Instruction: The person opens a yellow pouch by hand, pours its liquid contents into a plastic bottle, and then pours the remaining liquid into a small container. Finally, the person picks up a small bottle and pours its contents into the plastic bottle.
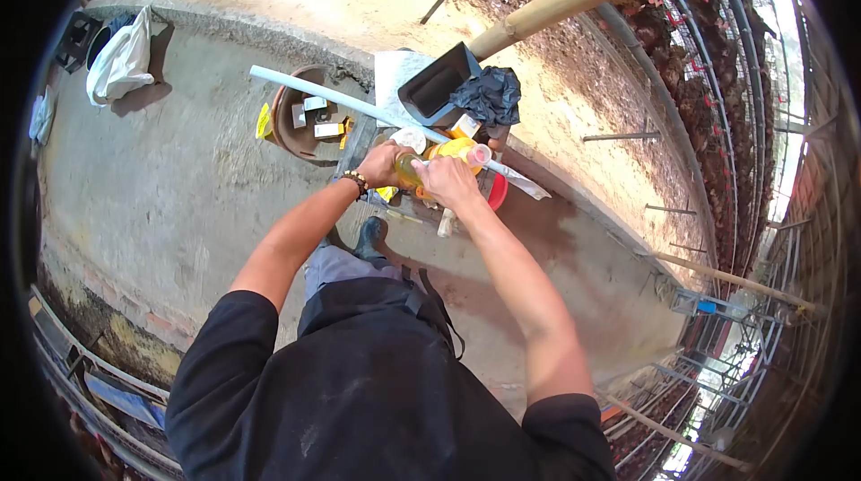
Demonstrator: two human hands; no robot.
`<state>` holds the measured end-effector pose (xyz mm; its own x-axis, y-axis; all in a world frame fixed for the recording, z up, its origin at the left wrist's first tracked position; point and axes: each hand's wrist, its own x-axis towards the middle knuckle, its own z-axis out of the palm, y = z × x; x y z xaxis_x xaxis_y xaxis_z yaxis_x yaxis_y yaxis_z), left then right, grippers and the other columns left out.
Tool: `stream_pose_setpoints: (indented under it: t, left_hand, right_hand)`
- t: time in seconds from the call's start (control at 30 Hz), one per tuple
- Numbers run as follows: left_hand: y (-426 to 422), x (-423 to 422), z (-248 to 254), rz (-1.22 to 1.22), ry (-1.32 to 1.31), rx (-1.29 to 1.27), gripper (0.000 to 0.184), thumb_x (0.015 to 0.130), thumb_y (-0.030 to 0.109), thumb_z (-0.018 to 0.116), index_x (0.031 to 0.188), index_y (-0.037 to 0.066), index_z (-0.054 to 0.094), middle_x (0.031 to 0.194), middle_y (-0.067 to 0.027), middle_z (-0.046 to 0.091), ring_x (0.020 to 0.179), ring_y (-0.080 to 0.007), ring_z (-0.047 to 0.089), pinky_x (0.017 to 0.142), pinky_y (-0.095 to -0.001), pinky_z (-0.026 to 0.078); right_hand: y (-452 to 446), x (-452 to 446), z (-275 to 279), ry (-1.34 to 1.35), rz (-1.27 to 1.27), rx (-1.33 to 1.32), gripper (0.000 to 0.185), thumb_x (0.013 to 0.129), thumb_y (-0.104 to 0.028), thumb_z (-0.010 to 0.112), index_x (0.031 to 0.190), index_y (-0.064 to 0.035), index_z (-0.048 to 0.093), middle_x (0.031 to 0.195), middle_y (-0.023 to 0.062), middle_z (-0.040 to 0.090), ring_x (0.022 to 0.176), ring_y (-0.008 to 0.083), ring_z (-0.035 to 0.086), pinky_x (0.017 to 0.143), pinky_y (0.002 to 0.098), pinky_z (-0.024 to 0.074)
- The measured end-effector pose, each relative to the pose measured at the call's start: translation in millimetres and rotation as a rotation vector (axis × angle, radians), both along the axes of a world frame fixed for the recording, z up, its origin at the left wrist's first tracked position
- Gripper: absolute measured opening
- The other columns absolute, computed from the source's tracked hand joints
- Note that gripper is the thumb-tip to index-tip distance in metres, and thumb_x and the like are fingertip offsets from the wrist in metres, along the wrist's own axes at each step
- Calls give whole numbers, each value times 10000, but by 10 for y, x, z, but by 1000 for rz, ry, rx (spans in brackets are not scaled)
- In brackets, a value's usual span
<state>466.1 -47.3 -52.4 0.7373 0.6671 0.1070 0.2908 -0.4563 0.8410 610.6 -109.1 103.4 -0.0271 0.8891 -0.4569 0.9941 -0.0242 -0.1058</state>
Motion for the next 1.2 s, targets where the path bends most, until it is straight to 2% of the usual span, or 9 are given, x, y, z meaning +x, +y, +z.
stream_pose_setpoints:
  t: [0.33, 0.43, 0.63, 0.83, 0.87, 0.97, 1.03, 1.1, 1.2]
  left_hand:
    - [-50, 4, -66, 15, -93, -30, 532, 566, 360, 864, 1003, 130, 664, 912, -114, 681, 941, -331, 619, 824, -438, 510]
    - [-80, 42, -8, 32, -70, -36, 552, 561, 367, 877, 1005, 115, 667, 923, -121, 677, 936, -328, 619, 828, -429, 502]
    - [-154, 80, 138, 72, -92, -102, 533, 559, 354, 883, 963, 76, 674, 877, -149, 666, 901, -332, 617, 804, -428, 495]
    - [-193, -68, 830, 99, -218, -22, 561, 553, 348, 893, 958, 31, 669, 867, -174, 661, 836, -335, 636, 760, -407, 509]
    - [-177, -137, 1072, 61, -221, 19, 537, 558, 315, 908, 926, 10, 665, 835, -128, 678, 765, -249, 661, 708, -355, 517]
    - [-113, -324, 1759, -225, -386, -413, 540, 566, 279, 926, 963, 10, 680, 833, -58, 688, 767, -142, 639, 729, -303, 516]
    - [-60, -387, 2203, -386, -393, -567, 463, 619, 121, 885, 1003, 16, 649, 910, -15, 677, 844, -90, 624, 753, -276, 512]
    - [-119, -315, 2531, -404, -630, -699, 534, 615, 137, 894, 1067, 16, 636, 980, -17, 679, 915, -106, 612, 839, -291, 501]
    - [-98, -332, 2828, -561, -695, -856, 840, 633, 113, 876, 1338, 41, 424, 1216, -59, 589, 1126, -158, 553, 1001, -330, 443]
  right_hand:
    - [-148, 86, -58, 153, -15, 169, 511, 857, -435, 641, 1009, 53, 626, 840, 273, 670, 805, 417, 672, 756, 473, 520]
    - [-99, -19, 129, -52, -144, 4, 465, 820, -304, 688, 1120, 27, 558, 893, 246, 677, 834, 385, 681, 747, 453, 526]
    - [-273, 184, 212, 354, 71, 345, 376, 836, -178, 655, 1148, 1, 547, 850, 216, 658, 795, 362, 676, 706, 446, 528]
    - [-261, 62, 904, 128, 122, 281, 325, 834, -157, 669, 1099, -7, 555, 889, 203, 617, 733, 321, 646, 672, 401, 519]
    - [-260, 60, 1056, 120, 164, 305, 317, 836, -161, 671, 1090, -10, 557, 872, 194, 611, 718, 320, 637, 671, 393, 518]
    - [-185, 32, 1553, 380, 245, 453, 337, 852, -206, 672, 1106, -16, 558, 869, 162, 597, 756, 274, 628, 703, 358, 521]
    - [-67, -137, 1756, 912, 116, 629, 453, 912, -282, 631, 1248, -12, 496, 931, 121, 613, 899, 208, 605, 795, 357, 500]
    - [28, -345, 2051, 1558, -89, 466, 483, 961, -328, 587, 1305, -20, 448, 926, 113, 618, 898, 178, 604, 810, 350, 501]
    - [177, -256, 2589, 1818, 35, 44, 584, 977, -418, 544, 1383, -30, 384, 954, 155, 646, 914, 205, 628, 899, 333, 477]
